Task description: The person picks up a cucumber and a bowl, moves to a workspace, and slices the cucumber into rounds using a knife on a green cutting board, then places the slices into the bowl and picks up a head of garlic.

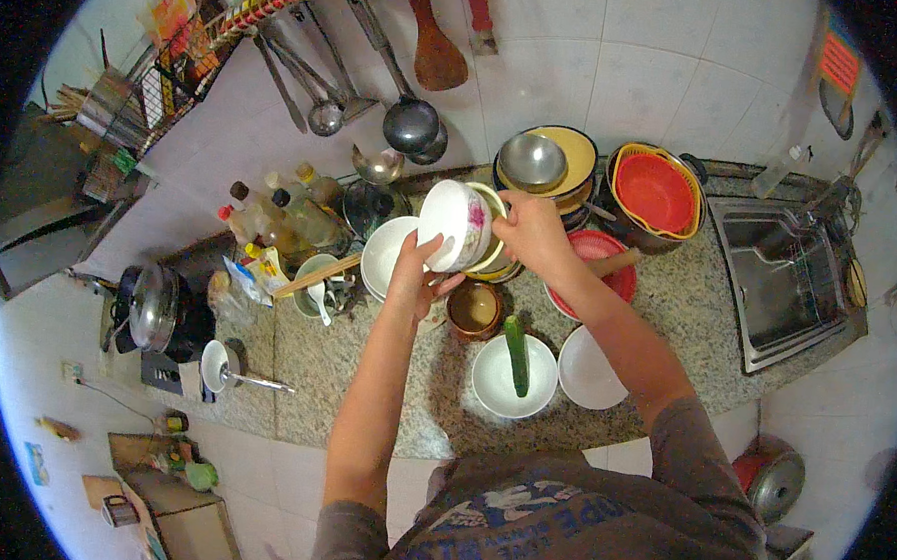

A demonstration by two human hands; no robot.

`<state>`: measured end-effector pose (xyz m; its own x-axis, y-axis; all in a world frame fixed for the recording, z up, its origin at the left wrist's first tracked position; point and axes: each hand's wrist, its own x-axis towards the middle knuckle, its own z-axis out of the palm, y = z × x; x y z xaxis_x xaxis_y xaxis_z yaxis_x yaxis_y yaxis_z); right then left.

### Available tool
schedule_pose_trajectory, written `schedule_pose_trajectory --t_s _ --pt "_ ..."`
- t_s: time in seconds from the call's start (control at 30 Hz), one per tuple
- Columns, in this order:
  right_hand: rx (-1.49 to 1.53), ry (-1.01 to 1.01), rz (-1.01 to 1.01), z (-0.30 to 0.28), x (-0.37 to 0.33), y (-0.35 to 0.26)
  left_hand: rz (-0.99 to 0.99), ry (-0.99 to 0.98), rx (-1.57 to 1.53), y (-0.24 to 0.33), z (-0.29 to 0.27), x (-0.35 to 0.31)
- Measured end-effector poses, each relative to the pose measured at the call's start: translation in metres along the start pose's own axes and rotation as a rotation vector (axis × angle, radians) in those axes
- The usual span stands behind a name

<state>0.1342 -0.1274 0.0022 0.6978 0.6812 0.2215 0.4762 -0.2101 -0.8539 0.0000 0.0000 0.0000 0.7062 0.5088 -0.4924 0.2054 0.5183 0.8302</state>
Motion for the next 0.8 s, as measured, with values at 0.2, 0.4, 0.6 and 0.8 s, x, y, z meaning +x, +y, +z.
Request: schedule_pose_trajectory --t_s 0.2,0.4,0.6,0.8 --pt "0.216 -0.104 0.135 -0.004 -0.013 -0.02 0.121 0.047 -0.053 -0.018 -0.006 0.0" --pt "0.401 -0.262 0.11 -0.006 -0.001 -0.016 0.097 0.192 0.013 -0.018 -0.004 0.008" --pt "0.287 -0.021 0.262 -0.007 0.005 0.028 0.186 0.129 0.044 -0.026 -0.03 0.024" --pt "0.041 -0.271 0.494 0.019 -0.01 0.078 0.286 0.146 -0.133 -0.009 -0.044 0.014"
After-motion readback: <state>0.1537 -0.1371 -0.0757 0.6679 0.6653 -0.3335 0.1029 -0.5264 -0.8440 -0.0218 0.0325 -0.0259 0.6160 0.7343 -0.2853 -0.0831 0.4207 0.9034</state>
